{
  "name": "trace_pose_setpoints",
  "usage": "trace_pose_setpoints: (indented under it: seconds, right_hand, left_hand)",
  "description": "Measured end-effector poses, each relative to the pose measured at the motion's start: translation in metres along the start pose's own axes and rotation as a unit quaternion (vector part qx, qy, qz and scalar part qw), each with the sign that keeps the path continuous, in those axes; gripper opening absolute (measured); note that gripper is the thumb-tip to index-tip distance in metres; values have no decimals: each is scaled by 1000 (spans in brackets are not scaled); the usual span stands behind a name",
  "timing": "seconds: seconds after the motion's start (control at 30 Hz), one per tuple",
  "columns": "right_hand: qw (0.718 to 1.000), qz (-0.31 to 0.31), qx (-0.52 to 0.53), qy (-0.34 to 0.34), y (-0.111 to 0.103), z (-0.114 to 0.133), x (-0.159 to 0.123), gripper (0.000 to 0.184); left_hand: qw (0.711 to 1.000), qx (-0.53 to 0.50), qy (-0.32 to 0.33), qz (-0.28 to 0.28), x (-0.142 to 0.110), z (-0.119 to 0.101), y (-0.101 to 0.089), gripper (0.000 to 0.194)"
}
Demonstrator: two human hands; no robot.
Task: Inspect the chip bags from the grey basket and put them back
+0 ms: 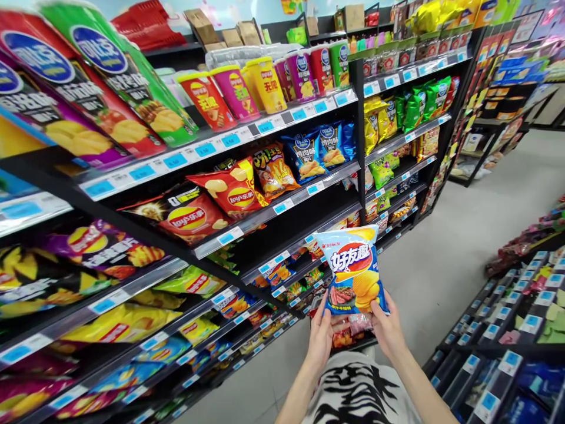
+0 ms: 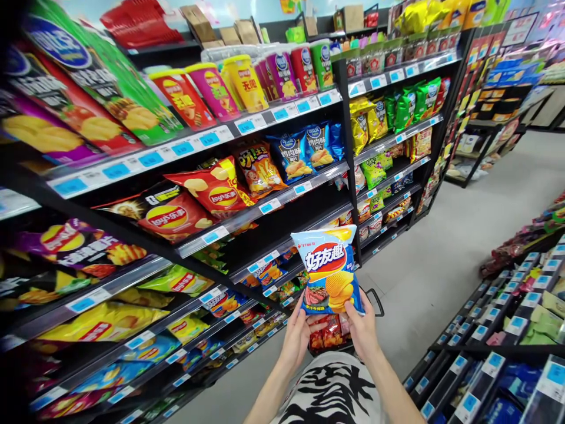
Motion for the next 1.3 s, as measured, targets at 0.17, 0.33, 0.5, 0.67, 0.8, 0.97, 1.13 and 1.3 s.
trace_pose_setpoints:
  seconds: [0.17,0.33,0.5,0.67,0.8,0.97,1.13,1.3]
  right_hand:
    - [1000,11,-8,-6,0,2,-1,54]
    - [1000,10,-7,6,-1,4,-2,55]
    - [1000,14,2,4,-1,4,-1,53]
    - [1000,12,10,6,0,4,-1,54]
    - [1000,21,16,10,-1,4,-1,53]
    - [1000,20,14,10,-1,4,-1,51]
    - [1000,20,12,10,0,6,-1,53]
    - [1000,22,7,9,1,7,-2,52]
  left_hand:
    - [1000,18,-2,1,0,0,1,83]
    - [1000,18,-4,6,1,2,0,85]
    - [1000,15,-7,12,2,4,1,90]
    - [1000,14,-10,11,0,1,4,92]
    - [1000,11,-10,9,0,-1,6,90]
    - [1000,13,-12,9,1,-1,6,92]
    - [1000,19,-14,17,2,-1,7,97]
    - [1000,18,-10,17,2,-2,8,96]
Point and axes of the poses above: each hand's wrist, its own x-axis towards the middle knuckle, its own y-axis out of the palm, z = x × y, the point moved 1 cm from there along x, towards the middle knuckle, and after that the axes turned 14 degrees about y, right-handed, at the moved point
